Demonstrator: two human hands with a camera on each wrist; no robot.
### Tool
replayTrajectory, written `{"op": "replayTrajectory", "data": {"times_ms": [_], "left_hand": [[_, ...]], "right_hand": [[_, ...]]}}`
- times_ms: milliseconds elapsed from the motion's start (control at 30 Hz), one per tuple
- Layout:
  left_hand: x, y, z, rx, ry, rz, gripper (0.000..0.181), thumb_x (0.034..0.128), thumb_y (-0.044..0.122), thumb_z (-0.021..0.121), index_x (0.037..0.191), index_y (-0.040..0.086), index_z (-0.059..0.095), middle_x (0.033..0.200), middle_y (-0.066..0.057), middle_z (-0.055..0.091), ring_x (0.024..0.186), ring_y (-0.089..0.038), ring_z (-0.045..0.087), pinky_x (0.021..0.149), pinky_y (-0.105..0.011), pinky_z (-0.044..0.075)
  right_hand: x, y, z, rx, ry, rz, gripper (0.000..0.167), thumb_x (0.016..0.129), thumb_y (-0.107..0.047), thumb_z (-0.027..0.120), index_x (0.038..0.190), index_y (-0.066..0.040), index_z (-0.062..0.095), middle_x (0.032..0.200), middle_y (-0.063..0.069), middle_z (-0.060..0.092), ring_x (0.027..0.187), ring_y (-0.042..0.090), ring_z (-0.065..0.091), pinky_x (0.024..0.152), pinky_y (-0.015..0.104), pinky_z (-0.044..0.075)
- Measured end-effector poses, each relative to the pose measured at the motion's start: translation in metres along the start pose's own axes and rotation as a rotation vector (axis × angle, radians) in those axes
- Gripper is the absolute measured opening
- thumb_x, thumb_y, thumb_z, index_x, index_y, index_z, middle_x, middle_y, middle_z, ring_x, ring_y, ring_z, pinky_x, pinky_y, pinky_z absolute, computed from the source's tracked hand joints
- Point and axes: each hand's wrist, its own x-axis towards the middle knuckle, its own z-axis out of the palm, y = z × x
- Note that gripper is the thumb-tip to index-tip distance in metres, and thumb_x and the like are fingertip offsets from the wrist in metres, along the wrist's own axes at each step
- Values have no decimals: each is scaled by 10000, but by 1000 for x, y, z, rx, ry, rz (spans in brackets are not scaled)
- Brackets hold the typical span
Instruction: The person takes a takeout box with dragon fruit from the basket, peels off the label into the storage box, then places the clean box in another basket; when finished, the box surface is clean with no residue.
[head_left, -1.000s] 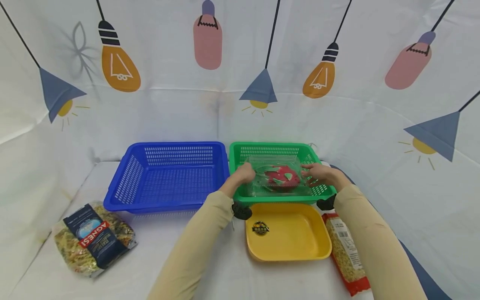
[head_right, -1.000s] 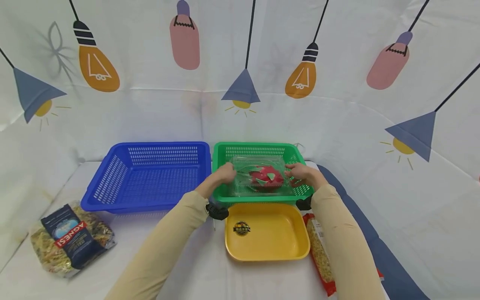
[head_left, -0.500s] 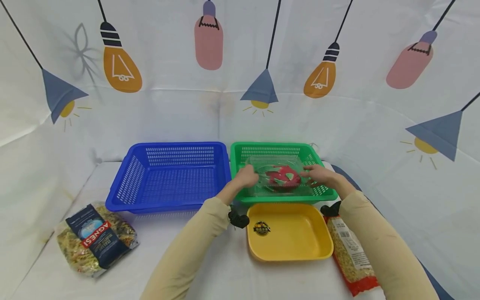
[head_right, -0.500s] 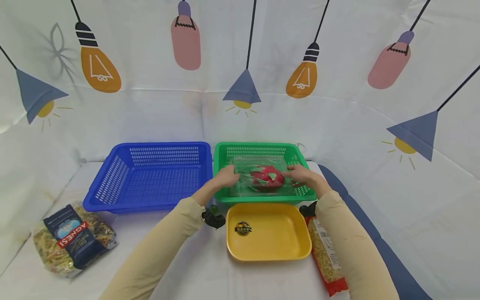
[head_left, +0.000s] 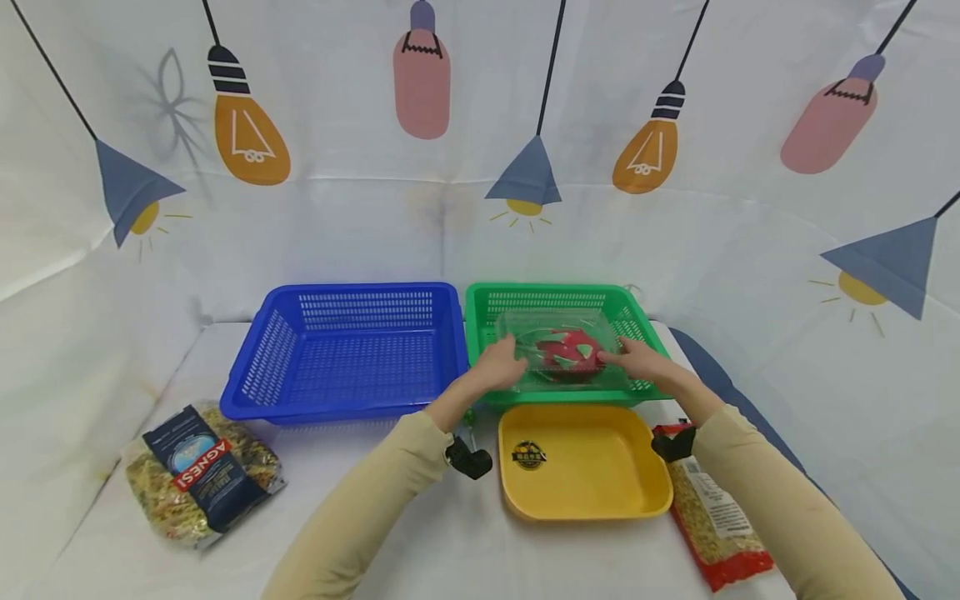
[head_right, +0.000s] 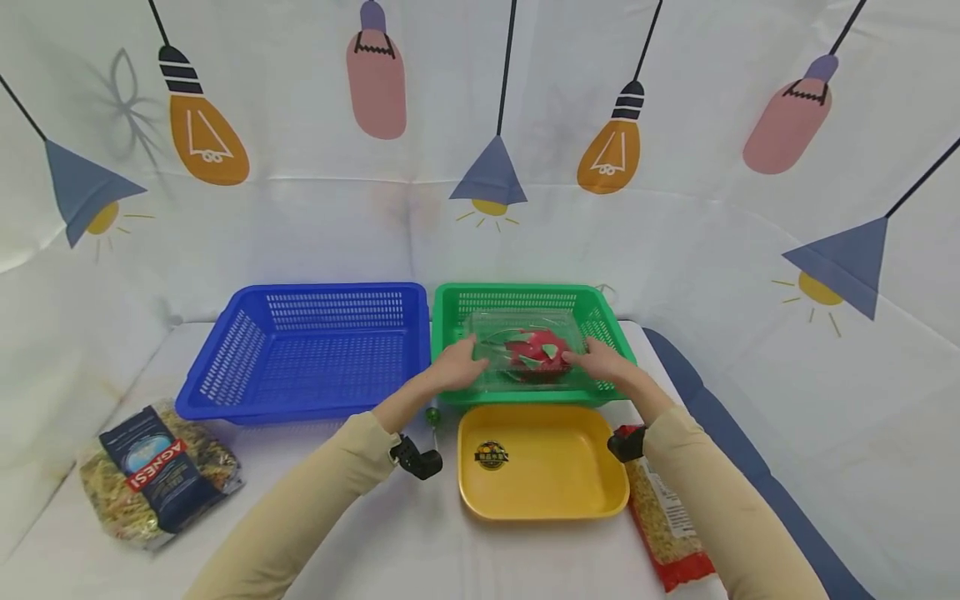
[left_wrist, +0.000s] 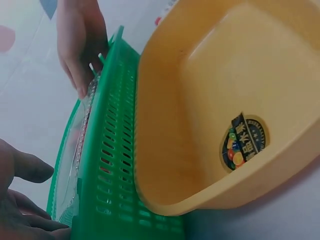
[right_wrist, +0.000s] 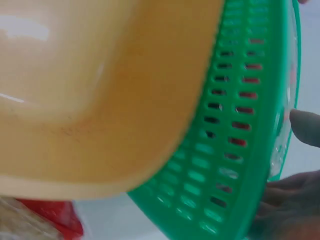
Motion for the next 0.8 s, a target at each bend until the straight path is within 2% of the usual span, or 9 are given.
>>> {"op": "replayTrajectory", "data": {"times_ms": [100, 333, 400, 467, 533, 567, 667, 700, 800], "left_hand": [[-5, 0, 1, 1, 4, 20, 675, 1067, 228, 439, 1581, -37, 91, 1359, -273, 525, 430, -92, 287, 542, -287, 365], [-25, 3, 3, -6, 36, 81, 655, 1063, 205, 444, 1581, -31, 119, 975, -198, 599, 406, -82, 269, 529, -275, 379], [-31, 3, 5, 5, 55, 118, 648, 1057, 193, 446, 1579, -35, 137, 967, -176, 581, 417, -89, 289, 588, -289, 422], [-38, 1, 6, 11, 73, 159, 642, 1055, 191, 442, 1577, -37, 147, 1169, -206, 597, 463, -122, 382, 687, -326, 478], [-45, -1, 7, 22, 99, 203, 635, 1053, 198, 439, 1576, -34, 163, 1429, -231, 493, 724, -175, 626, 911, -355, 504], [-49, -3, 7, 34, 112, 223, 631, 1054, 206, 437, 1576, -30, 174, 1522, -226, 409, 931, -215, 668, 1013, -374, 472], [-64, -10, 5, 71, 151, 277, 613, 1061, 236, 433, 1578, -4, 206, 1628, -174, 237, 1437, -301, 387, 1185, -427, 304], [-68, -14, 3, 95, 173, 297, 604, 1063, 246, 434, 1576, 4, 225, 1629, -167, 242, 1491, -310, 275, 1200, -440, 264], [-84, -27, -2, 164, 250, 352, 573, 1071, 259, 438, 1563, 13, 281, 1621, -158, 270, 1489, -330, 284, 1196, -467, 266]], "right_hand": [[-3, -1, 6, 18, 36, 8, 866, 1062, -404, 459, 1562, 64, -71, 1601, 355, 3, 1467, 547, 56, 1159, 664, 151], [-13, -5, 21, 14, 120, -7, 900, 1052, -466, 447, 1567, 46, -84, 1605, 345, 49, 1470, 534, 78, 1159, 669, 140], [-16, -7, 26, 8, 154, -31, 879, 1054, -457, 449, 1573, 46, -50, 1608, 338, 57, 1468, 534, 90, 1155, 674, 145], [-21, -10, 32, -10, 202, -69, 842, 1059, -427, 456, 1575, 56, -2, 1608, 335, 73, 1465, 533, 111, 1152, 675, 158], [-27, -15, 39, -35, 263, -118, 805, 1060, -390, 474, 1566, 80, 60, 1595, 344, 119, 1452, 535, 152, 1149, 673, 179], [-30, -18, 43, -43, 293, -147, 790, 1058, -372, 485, 1560, 90, 86, 1589, 346, 137, 1448, 532, 168, 1149, 669, 186], [-40, -26, 55, -59, 348, -226, 764, 1057, -353, 496, 1552, 98, 128, 1595, 343, 122, 1460, 526, 143, 1152, 676, 166], [-43, -29, 59, -61, 355, -248, 760, 1058, -358, 492, 1557, 88, 131, 1604, 334, 102, 1468, 522, 122, 1152, 680, 154], [-53, -36, 69, -75, 368, -295, 742, 1061, -375, 480, 1571, 51, 150, 1625, 307, 57, 1485, 513, 67, 1146, 698, 120]]}}
